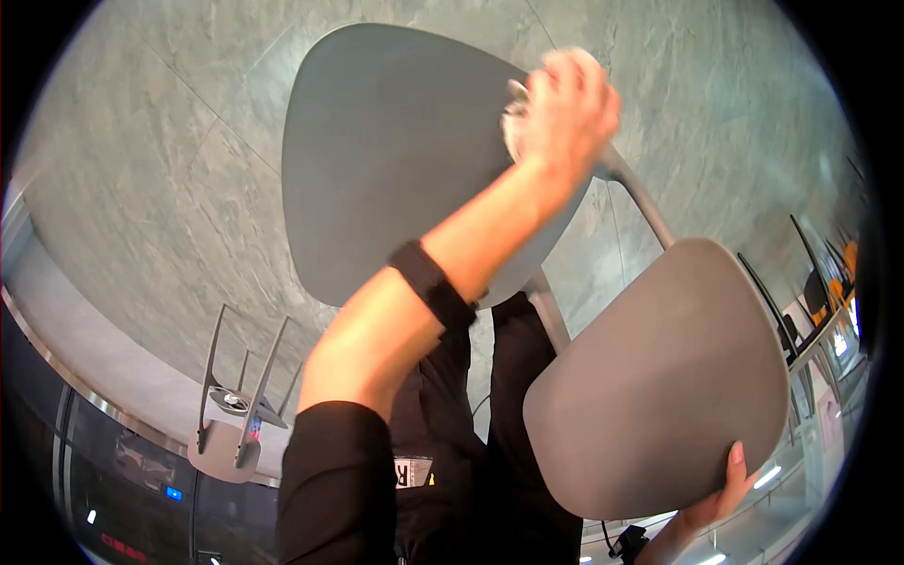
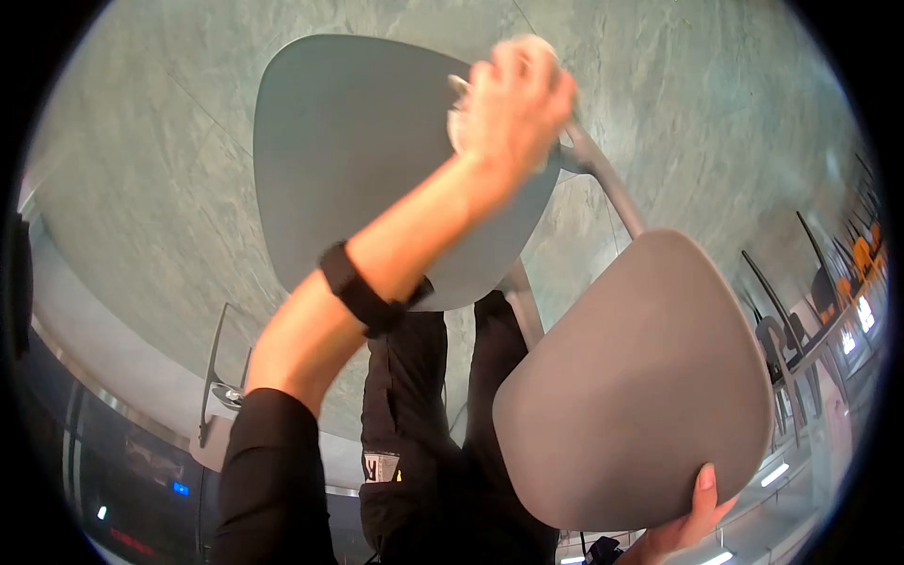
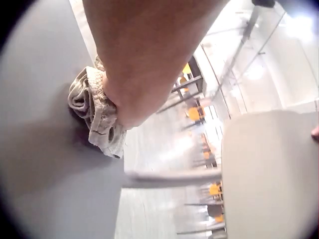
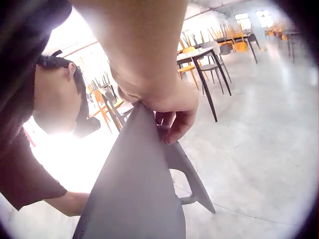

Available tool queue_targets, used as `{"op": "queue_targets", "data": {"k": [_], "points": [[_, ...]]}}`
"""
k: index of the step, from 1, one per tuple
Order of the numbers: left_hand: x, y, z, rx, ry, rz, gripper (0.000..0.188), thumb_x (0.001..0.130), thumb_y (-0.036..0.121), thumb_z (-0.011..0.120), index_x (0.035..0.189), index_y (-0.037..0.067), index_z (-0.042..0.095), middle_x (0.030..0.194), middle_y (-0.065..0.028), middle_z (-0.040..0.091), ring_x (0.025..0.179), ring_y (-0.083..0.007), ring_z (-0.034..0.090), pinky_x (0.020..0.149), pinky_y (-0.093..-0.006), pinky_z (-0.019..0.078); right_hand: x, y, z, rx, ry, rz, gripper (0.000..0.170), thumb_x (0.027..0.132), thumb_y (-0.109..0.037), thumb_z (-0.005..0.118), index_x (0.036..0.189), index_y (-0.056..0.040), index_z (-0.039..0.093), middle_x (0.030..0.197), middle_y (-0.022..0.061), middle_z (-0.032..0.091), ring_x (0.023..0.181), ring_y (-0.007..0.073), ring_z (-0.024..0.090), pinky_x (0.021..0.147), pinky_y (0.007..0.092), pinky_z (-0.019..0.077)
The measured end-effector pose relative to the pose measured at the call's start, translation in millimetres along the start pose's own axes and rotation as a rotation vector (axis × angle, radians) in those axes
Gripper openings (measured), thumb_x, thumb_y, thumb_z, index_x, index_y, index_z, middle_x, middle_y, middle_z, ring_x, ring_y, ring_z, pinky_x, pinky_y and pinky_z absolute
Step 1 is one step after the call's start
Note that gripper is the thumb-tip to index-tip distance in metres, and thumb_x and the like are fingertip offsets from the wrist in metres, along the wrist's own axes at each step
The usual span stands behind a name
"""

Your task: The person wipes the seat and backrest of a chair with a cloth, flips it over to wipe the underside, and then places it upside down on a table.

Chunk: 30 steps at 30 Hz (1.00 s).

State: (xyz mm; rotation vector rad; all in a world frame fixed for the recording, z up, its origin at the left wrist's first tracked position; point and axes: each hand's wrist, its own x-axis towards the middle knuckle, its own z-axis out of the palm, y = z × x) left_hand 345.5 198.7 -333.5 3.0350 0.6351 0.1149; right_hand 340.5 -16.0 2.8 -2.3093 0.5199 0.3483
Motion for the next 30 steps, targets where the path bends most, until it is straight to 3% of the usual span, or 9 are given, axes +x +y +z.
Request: {"op": "queue_targets", "data": {"k": [3,5,9,12,13,15,17,24,30], "points": [[16.9,-69.2,-1.0,-0.204,-0.103,-0.171,0.031,0.081,0.023,0.063,0.11,0.011,0.065,0.12,-0.02,0.054,0.108,-0.0377,0.053,0.079,-0.0462,0.0479,7.8,5.6,-9.0,-0.045,-0.048,-0.018,0.055,0.086,-0.024,0.062,0.131,0.0054,0.046,0.118,0.0169,0.057,0.103,0.0245,0.058,0.09,0.0349,0.0462],[14.8,-112.7,-22.9,-0.251,0.115,-0.223,0.035,0.081,0.018,0.065,0.114,0.009,0.058,0.104,-0.0185,0.056,0.097,-0.0392,0.055,0.08,-0.0467,0.05,13.0,7.8,-12.5,-0.062,-0.062,-0.024,0.056,0.087,-0.026,0.062,0.131,0.0052,0.046,0.118,0.0166,0.057,0.102,0.024,0.058,0.09,0.0341,0.0455],[1.6,-186.6,-36.2,-0.335,-0.023,-0.369,0.039,0.084,0.022,0.065,0.117,0.006,0.055,0.104,-0.0189,0.055,0.096,-0.0368,0.056,0.083,-0.0447,0.0494,19.8,8.2,-14.7,-0.085,-0.07,-0.032,0.054,0.087,-0.027,0.062,0.13,0.0046,0.047,0.118,0.0154,0.058,0.103,0.0228,0.057,0.09,0.0326,0.044],[-27.2,-232.9,-17.0,-0.242,-0.078,-0.676,0.04,0.082,0.039,0.063,0.107,0.007,0.063,0.108,-0.0201,0.058,0.1,-0.0379,0.056,0.084,-0.0446,0.0488,23.9,10.8,-12.2,-0.091,-0.039,-0.047,0.053,0.087,-0.027,0.062,0.128,0.0039,0.049,0.117,0.0144,0.058,0.103,0.022,0.057,0.09,0.0321,0.0437],[-55.6,-251.1,-8.3,-0.211,-0.166,-0.656,0.037,0.085,0.035,0.059,0.107,0.006,0.064,0.113,-0.0208,0.057,0.103,-0.0384,0.054,0.085,-0.0461,0.0481,21.1,10.8,-13.4,-0.103,-0.003,-0.049,0.052,0.087,-0.027,0.062,0.127,0.0036,0.049,0.117,0.0141,0.058,0.103,0.0217,0.057,0.09,0.0322,0.0438],[-98.9,-251.4,-25.1,-0.297,-0.25,-0.65,0.037,0.086,0.036,0.057,0.107,0.006,0.063,0.116,-0.022,0.056,0.107,-0.0419,0.053,0.088,-0.0491,0.0467,22.7,10.7,-11.9,-0.12,0.019,-0.066,0.049,0.088,-0.026,0.061,0.125,0.0038,0.05,0.116,0.0136,0.058,0.102,0.0209,0.056,0.089,0.0315,0.0436],[-171.1,-248.9,-11.3,-0.404,-0.192,-0.948,0.041,0.086,0.034,0.058,0.11,0.001,0.06,0.113,-0.0267,0.055,0.104,-0.0458,0.053,0.091,-0.051,0.0438,24.4,9.4,-12.3,-0.138,-0.011,-0.093,0.045,0.09,-0.025,0.059,0.123,0.0047,0.052,0.116,0.013,0.057,0.101,0.0198,0.055,0.088,0.03,0.043],[-346.9,-182.5,-36.2,-0.513,-0.167,-1.311,0.035,0.089,0.023,0.055,0.112,-0.003,0.058,0.106,-0.0229,0.056,0.099,-0.0404,0.056,0.089,-0.0458,0.0443,30.2,8.4,-10.5,-0.135,-0.097,-0.193,0.042,0.089,-0.024,0.059,0.12,0.0031,0.054,0.112,0.0116,0.059,0.1,0.0193,0.058,0.087,0.0303,0.0454],[-334.5,-99.9,-46.2,-0.491,0.126,-1.648,0.041,0.091,0.019,0.053,0.124,-0.005,0.048,0.119,-0.026,0.048,0.109,-0.0384,0.05,0.094,-0.0443,0.0408,45.6,2.2,-20.8,-0.101,-0.117,-0.222,0.035,0.09,-0.025,0.057,0.112,0.0028,0.059,0.108,0.01,0.061,0.099,0.018,0.057,0.087,0.0298,0.0446]]}}
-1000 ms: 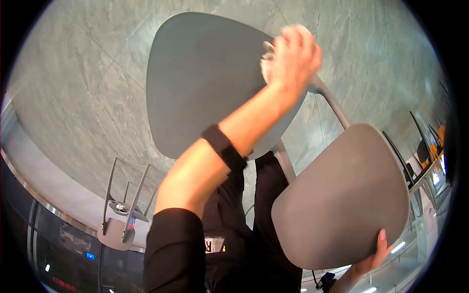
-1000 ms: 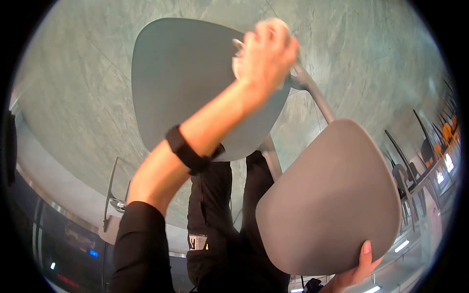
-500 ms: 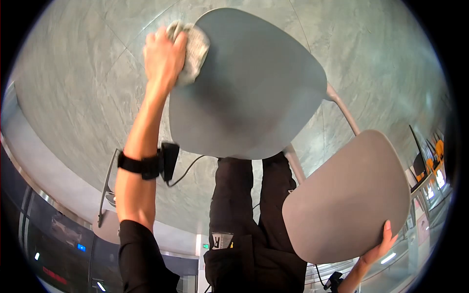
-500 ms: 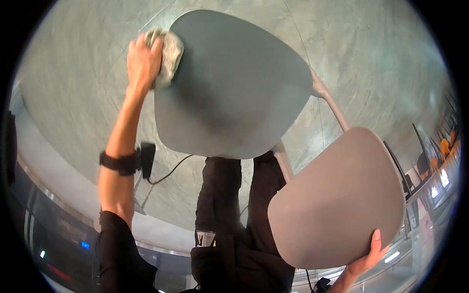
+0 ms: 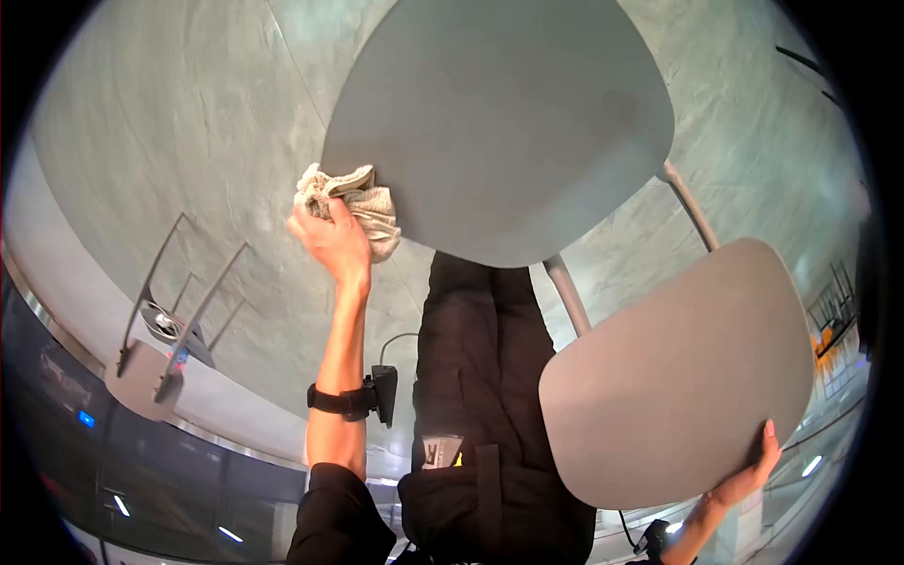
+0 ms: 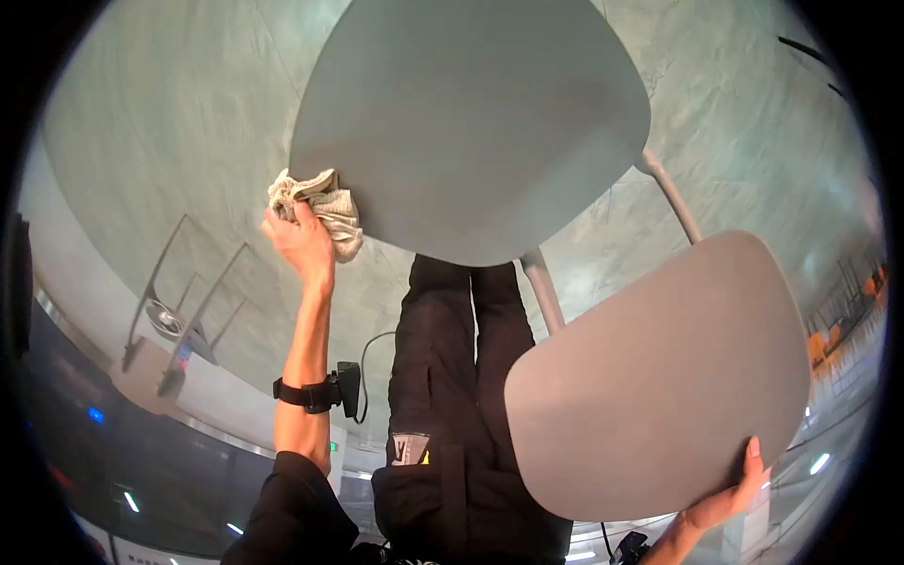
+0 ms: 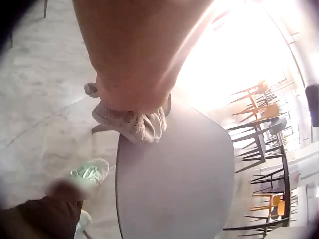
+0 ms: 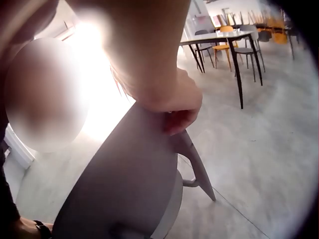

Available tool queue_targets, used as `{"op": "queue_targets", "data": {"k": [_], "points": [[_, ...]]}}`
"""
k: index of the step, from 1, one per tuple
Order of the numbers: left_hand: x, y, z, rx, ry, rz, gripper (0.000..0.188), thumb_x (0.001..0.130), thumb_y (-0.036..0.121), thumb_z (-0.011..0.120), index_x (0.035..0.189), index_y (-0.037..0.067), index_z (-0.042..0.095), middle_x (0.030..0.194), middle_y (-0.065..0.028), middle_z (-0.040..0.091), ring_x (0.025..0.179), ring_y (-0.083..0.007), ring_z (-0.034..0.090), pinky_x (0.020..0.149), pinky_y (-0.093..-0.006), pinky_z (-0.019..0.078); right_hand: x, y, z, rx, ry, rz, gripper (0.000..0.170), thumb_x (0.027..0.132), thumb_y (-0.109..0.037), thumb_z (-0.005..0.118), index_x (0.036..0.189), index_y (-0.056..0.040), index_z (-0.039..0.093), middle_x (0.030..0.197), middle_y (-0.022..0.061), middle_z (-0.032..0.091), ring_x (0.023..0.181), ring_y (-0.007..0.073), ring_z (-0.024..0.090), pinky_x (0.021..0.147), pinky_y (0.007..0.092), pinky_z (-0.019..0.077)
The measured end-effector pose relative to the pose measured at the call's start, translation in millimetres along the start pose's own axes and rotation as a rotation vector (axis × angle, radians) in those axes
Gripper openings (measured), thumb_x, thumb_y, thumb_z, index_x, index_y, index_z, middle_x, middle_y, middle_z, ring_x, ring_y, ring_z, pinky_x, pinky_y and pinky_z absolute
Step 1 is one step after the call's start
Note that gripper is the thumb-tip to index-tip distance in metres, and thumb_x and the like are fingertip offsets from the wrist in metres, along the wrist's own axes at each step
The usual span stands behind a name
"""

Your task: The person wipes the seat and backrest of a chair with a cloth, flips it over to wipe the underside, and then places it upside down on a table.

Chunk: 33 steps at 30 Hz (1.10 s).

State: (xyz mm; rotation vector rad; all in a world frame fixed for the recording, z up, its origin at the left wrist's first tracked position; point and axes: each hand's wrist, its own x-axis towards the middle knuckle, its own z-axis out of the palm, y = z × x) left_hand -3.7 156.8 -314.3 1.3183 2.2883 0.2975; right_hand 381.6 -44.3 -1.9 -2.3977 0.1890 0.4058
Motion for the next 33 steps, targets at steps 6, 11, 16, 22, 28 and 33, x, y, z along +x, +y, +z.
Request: {"op": "queue_targets", "data": {"k": [6,11,16,22,28,33], "points": [[-132.8,-36.3,52.4,-0.31,-0.122,-0.118,0.038,0.092,0.017,0.05,0.117,-0.011,0.043,0.118,-0.0274,0.046,0.11,-0.0422,0.046,0.1,-0.0458,0.0353,2.6,-5.5,-2.1,0.071,0.028,-0.029,0.03,0.094,-0.024,0.055,0.103,0.0027,0.064,0.104,0.0082,0.063,0.095,0.0175,0.058,0.085,0.0276,0.0454],[-235.8,-13.0,79.3,-0.281,-0.437,-0.186,0.038,0.09,0.013,0.053,0.117,-0.009,0.039,0.117,-0.0276,0.041,0.111,-0.0422,0.045,0.096,-0.044,0.0385,4.2,-6.6,1.5,-0.019,0.06,-0.175,0.031,0.096,-0.02,0.051,0.11,0.004,0.063,0.109,0.0096,0.062,0.101,0.0173,0.058,0.09,0.0281,0.0452],[-246.7,-6.7,73.4,-0.11,-0.674,-0.03,0.041,0.087,0.017,0.061,0.113,-0.006,0.04,0.11,-0.0263,0.043,0.098,-0.0447,0.052,0.086,-0.048,0.0444,5.7,-1.3,-9.4,-0.113,0.071,-0.289,0.031,0.097,-0.017,0.047,0.111,0.0051,0.063,0.111,0.0105,0.062,0.104,0.0189,0.057,0.093,0.0291,0.0445],[-192.2,-28.1,9.4,0.263,-0.397,0.968,0.048,0.065,0.014,0.074,0.111,0.01,0.059,0.115,-0.0185,0.053,0.089,-0.0325,0.054,0.07,-0.041,0.0492,-5.4,11.5,3.3,-0.114,0.039,-0.315,0.03,0.098,-0.013,0.043,0.108,0.0066,0.063,0.112,0.0133,0.062,0.105,0.0212,0.058,0.097,0.0314,0.0428],[-117.0,-43.7,35.2,0.299,-0.357,1.634,0.039,0.07,0.013,0.06,0.108,0.018,0.068,0.114,-0.0119,0.051,0.082,-0.0277,0.052,0.071,-0.0358,0.0475,-21.9,7.2,3.7,-0.006,0.083,-0.177,0.028,0.093,-0.014,0.048,0.106,0.006,0.062,0.108,0.0136,0.063,0.101,0.0214,0.059,0.094,0.0317,0.0426],[-105.0,-18.5,45.8,0.372,-0.502,1.886,0.036,0.07,0.018,0.061,0.106,0.018,0.067,0.109,-0.0113,0.05,0.083,-0.0256,0.053,0.068,-0.0337,0.0454,-33.9,2.4,12.9,0.171,0.065,-0.168,0.027,0.092,-0.019,0.053,0.103,0.0041,0.063,0.106,0.0137,0.062,0.094,0.02,0.06,0.085,0.0282,0.0471]]}}
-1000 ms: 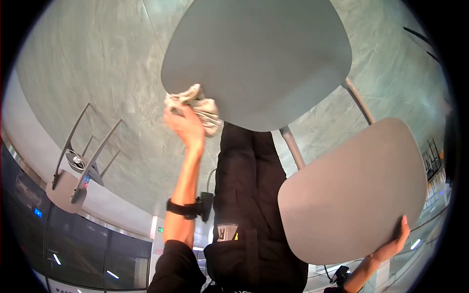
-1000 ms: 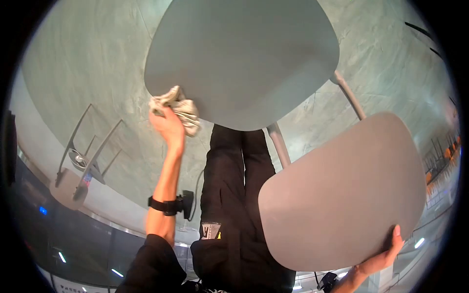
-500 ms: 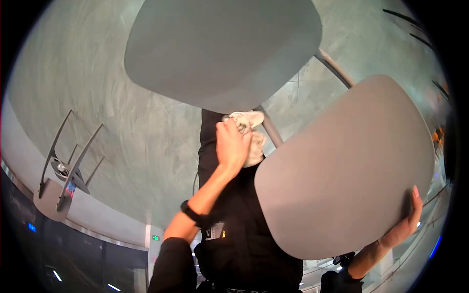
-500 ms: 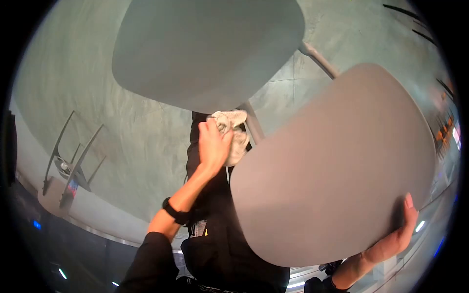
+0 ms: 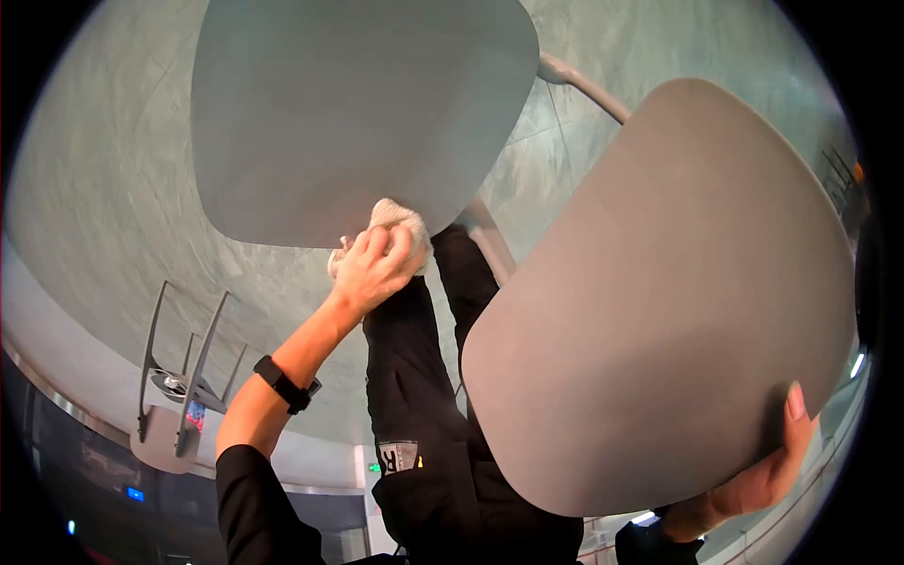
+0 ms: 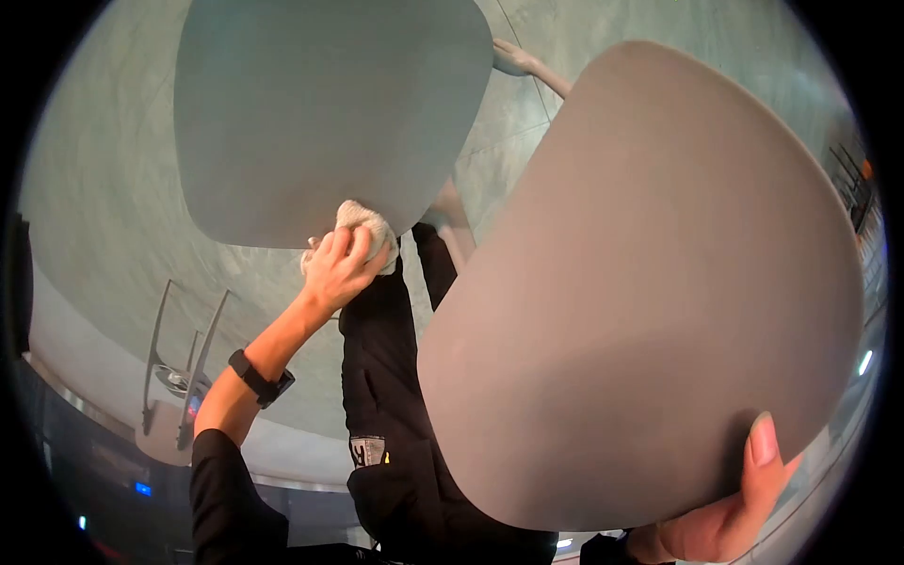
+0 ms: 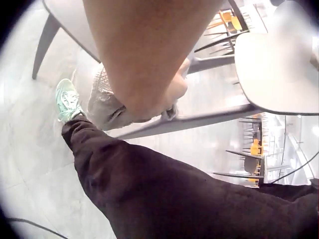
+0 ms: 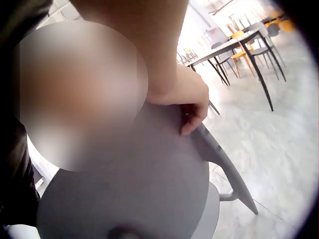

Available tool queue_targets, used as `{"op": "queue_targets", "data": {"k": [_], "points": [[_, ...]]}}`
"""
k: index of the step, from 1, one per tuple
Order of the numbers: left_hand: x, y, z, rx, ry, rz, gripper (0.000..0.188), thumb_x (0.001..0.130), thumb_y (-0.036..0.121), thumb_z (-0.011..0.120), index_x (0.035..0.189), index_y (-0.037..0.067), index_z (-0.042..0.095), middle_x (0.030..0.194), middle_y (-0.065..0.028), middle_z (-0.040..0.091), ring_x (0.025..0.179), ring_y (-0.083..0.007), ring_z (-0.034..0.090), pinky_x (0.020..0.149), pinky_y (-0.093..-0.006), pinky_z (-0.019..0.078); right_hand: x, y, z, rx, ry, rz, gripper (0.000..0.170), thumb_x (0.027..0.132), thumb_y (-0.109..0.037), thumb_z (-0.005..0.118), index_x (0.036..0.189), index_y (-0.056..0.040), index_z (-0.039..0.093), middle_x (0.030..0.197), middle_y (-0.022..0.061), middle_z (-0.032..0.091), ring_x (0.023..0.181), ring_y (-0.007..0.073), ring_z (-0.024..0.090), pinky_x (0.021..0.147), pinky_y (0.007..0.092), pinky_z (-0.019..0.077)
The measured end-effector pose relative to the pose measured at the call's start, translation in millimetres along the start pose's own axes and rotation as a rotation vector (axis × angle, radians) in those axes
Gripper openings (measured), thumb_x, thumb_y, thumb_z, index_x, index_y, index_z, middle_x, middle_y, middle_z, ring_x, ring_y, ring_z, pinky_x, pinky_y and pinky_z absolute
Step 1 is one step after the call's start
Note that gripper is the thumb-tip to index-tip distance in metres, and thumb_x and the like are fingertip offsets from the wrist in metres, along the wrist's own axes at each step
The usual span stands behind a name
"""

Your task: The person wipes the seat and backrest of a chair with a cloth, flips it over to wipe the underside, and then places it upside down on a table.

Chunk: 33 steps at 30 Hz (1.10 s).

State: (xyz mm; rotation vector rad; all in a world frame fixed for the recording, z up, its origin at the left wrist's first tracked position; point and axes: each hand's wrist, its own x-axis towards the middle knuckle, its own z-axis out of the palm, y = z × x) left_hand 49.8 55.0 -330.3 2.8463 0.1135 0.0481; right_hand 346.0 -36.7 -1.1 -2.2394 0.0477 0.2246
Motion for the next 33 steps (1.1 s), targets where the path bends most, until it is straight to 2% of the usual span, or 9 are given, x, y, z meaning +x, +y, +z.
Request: {"op": "queue_targets", "data": {"k": [2,5,10,13,15,18,21,26,33], "points": [[20.7,9.7,-0.5,0.019,-0.08,0.024,0.036,0.069,0.02,0.062,0.105,0.018,0.066,0.109,-0.0113,0.05,0.085,-0.0252,0.053,0.069,-0.0338,0.0457,-2.4,4.0,-23.0,-0.235,-0.014,-0.147,0.028,0.091,-0.018,0.054,0.105,0.0049,0.063,0.11,0.0153,0.061,0.097,0.0216,0.06,0.087,0.0289,0.0466],[90.7,25.9,7.9,0.159,-0.232,0.132,0.031,0.069,0.019,0.066,0.1,0.016,0.067,0.114,-0.0082,0.047,0.091,-0.0245,0.051,0.074,-0.0337,0.0446,1.9,-0.7,-36.3,-0.429,0.012,-0.026,0.031,0.091,-0.018,0.054,0.107,0.006,0.062,0.112,0.0169,0.06,0.103,0.0246,0.058,0.091,0.0305,0.0449],[252.6,-7.0,34.4,0.368,0.116,0.073,0.016,0.069,0.014,0.067,0.084,0.011,0.069,0.111,-0.0073,0.045,0.092,-0.0259,0.051,0.07,-0.0321,0.0488,5.3,-21.8,30.0,-0.153,0.077,0.161,0.043,0.085,-0.022,0.055,0.118,0.0065,0.056,0.113,0.0182,0.058,0.108,0.026,0.055,0.094,0.033,0.0427],[299.9,-41.8,20.5,0.15,0.169,0.108,0.018,0.069,0.015,0.067,0.086,0.015,0.065,0.109,-0.0056,0.047,0.092,-0.0244,0.052,0.068,-0.0302,0.0489,15.1,-21.6,17.6,-0.343,0.201,0.209,0.052,0.082,-0.023,0.053,0.124,0.007,0.05,0.116,0.0168,0.057,0.108,0.025,0.054,0.093,0.0334,0.0428],[295.3,-36.4,24.9,0.154,0.327,0.051,0.018,0.07,0.016,0.066,0.088,0.016,0.063,0.109,-0.0063,0.048,0.091,-0.0256,0.053,0.069,-0.0306,0.0477,14.5,-20.4,12.5,-0.306,0.208,0.225,0.052,0.081,-0.022,0.054,0.124,0.0071,0.05,0.117,0.0164,0.057,0.107,0.0246,0.054,0.093,0.0335,0.0429],[278.5,-6.0,23.8,0.309,0.217,-0.042,0.025,0.069,0.019,0.069,0.094,0.018,0.068,0.108,-0.0041,0.047,0.093,-0.0257,0.052,0.073,-0.0337,0.0476,23.9,-18.5,13.6,-0.223,0.227,0.246,0.051,0.081,-0.023,0.055,0.122,0.0069,0.051,0.116,0.0158,0.057,0.107,0.0239,0.054,0.093,0.0333,0.0427],[205.9,10.6,31.0,0.153,0.07,0.194,0.033,0.075,0.019,0.064,0.105,0.007,0.066,0.109,-0.0047,0.047,0.096,-0.0279,0.053,0.079,-0.0327,0.0467,29.5,-18.6,9.6,-0.2,0.219,0.227,0.051,0.08,-0.023,0.056,0.122,0.0069,0.052,0.115,0.0153,0.057,0.106,0.0235,0.054,0.094,0.0328,0.0415],[118.1,7.9,10.2,-0.004,-0.19,0.393,0.031,0.076,0.022,0.061,0.106,0.018,0.066,0.109,-0.0053,0.047,0.09,-0.0252,0.053,0.073,-0.0333,0.0454,31.2,-24.4,20.0,-0.17,0.185,0.289,0.054,0.079,-0.021,0.058,0.124,0.0068,0.05,0.115,0.0156,0.057,0.106,0.0239,0.054,0.095,0.0328,0.0398],[88.8,8.2,-14.5,-0.17,-0.218,-0.061,0.028,0.072,0.019,0.063,0.099,0.017,0.067,0.111,-0.01,0.052,0.085,-0.0263,0.052,0.068,-0.0344,0.0478,31.2,-33.7,42.2,-0.236,0.21,0.315,0.056,0.08,-0.02,0.057,0.129,0.005,0.047,0.118,0.0161,0.056,0.106,0.0249,0.054,0.094,0.0338,0.0401]]}}
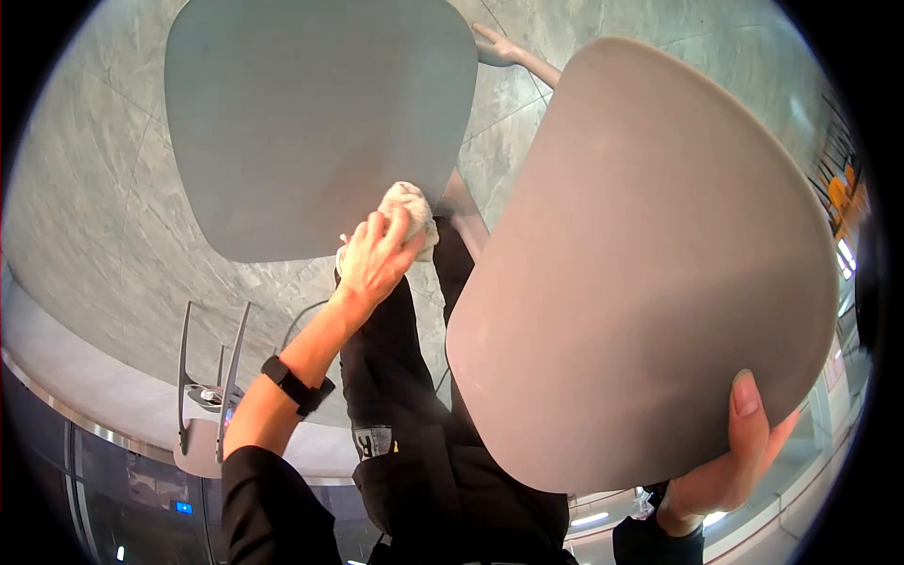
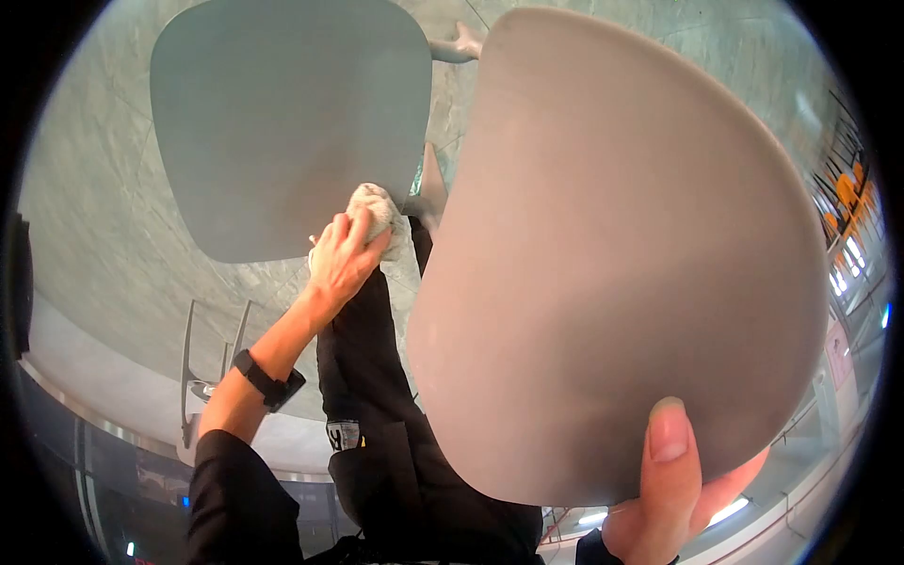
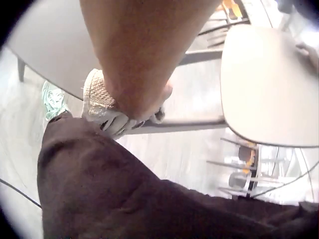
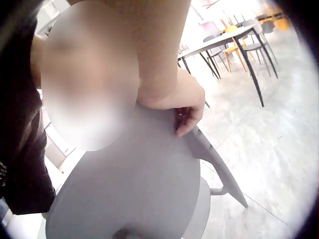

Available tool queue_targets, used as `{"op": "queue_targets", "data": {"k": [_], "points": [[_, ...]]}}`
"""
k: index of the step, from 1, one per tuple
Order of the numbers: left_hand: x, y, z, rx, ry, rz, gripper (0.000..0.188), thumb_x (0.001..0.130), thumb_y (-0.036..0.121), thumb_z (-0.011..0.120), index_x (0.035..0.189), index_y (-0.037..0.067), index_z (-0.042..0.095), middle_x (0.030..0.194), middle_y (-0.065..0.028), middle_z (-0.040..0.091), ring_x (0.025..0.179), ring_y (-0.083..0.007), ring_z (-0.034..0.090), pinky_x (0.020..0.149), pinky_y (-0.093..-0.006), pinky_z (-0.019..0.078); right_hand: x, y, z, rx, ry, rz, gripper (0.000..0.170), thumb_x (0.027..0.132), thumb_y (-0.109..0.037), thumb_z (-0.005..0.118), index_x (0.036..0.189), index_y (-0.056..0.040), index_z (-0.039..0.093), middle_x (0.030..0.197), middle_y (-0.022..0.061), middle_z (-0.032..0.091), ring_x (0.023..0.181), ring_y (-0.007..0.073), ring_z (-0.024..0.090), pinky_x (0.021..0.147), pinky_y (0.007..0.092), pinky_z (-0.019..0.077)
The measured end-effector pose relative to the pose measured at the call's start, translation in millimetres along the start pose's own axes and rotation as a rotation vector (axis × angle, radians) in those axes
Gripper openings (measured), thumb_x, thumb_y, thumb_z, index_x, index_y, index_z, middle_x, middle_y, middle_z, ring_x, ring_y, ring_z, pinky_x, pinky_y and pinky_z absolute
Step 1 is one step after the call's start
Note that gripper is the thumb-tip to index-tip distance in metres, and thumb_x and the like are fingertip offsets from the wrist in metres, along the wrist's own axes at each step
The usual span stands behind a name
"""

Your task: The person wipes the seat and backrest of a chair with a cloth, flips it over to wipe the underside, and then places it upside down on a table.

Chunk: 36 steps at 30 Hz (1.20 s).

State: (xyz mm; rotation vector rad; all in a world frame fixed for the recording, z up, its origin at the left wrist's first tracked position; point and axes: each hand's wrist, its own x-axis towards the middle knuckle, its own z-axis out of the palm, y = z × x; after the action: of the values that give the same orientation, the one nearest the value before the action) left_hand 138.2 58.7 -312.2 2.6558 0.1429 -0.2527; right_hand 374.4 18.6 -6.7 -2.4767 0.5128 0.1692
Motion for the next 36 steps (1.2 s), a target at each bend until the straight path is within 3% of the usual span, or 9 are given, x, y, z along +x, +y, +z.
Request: {"op": "queue_targets", "data": {"k": [8,15,18,26,36], "points": [[16.0,12.4,-6.0,-0.071,0.192,-0.277,0.032,0.072,0.011,0.065,0.103,0.019,0.067,0.104,-0.0139,0.052,0.081,-0.0262,0.053,0.068,-0.0339,0.0516,-0.9,30.7,-33.2,-0.039,-0.112,-0.188,0.052,0.082,-0.02,0.056,0.127,0.0057,0.049,0.117,0.0182,0.058,0.106,0.0277,0.056,0.093,0.036,0.0435],[3.9,9.6,-2.7,-0.031,0.037,-0.231,0.033,0.076,0.013,0.063,0.108,0.019,0.066,0.106,-0.0143,0.052,0.094,-0.0299,0.057,0.068,-0.0347,0.0521,-2.4,37.6,-41.0,-0.059,-0.127,-0.289,0.049,0.084,-0.018,0.055,0.126,0.0056,0.05,0.117,0.0184,0.058,0.106,0.0279,0.057,0.093,0.0361,0.044],[-14.9,6.1,1.7,-0.078,0.015,-0.235,0.059,0.059,0.007,0.075,0.115,0.022,0.064,0.113,-0.0125,0.047,0.091,-0.0293,0.055,0.072,-0.0381,0.0522,1.0,37.6,-42.4,-0.071,-0.14,-0.315,0.048,0.084,-0.018,0.054,0.126,0.0056,0.05,0.117,0.0184,0.058,0.106,0.028,0.057,0.093,0.0362,0.0443],[-9.3,20.3,-5.4,-0.116,-0.093,-0.403,0.072,0.061,0.008,0.076,0.128,0.025,0.056,0.112,-0.015,0.045,0.091,-0.0317,0.053,0.073,-0.0385,0.0518,-0.7,41.9,-47.8,-0.094,-0.163,-0.4,0.045,0.086,-0.016,0.053,0.125,0.0055,0.051,0.118,0.0186,0.059,0.106,0.0282,0.057,0.094,0.0364,0.0449],[-28.7,26.1,1.0,-0.093,-0.032,-0.44,0.077,0.059,0.008,0.077,0.13,0.029,0.054,0.109,-0.0148,0.045,0.091,-0.0314,0.053,0.07,-0.0372,0.0522,-8.8,48.8,-49.1,-0.114,-0.214,-0.487,0.041,0.087,-0.014,0.051,0.124,0.0055,0.053,0.118,0.0188,0.059,0.106,0.0285,0.058,0.094,0.0366,0.0457]]}}
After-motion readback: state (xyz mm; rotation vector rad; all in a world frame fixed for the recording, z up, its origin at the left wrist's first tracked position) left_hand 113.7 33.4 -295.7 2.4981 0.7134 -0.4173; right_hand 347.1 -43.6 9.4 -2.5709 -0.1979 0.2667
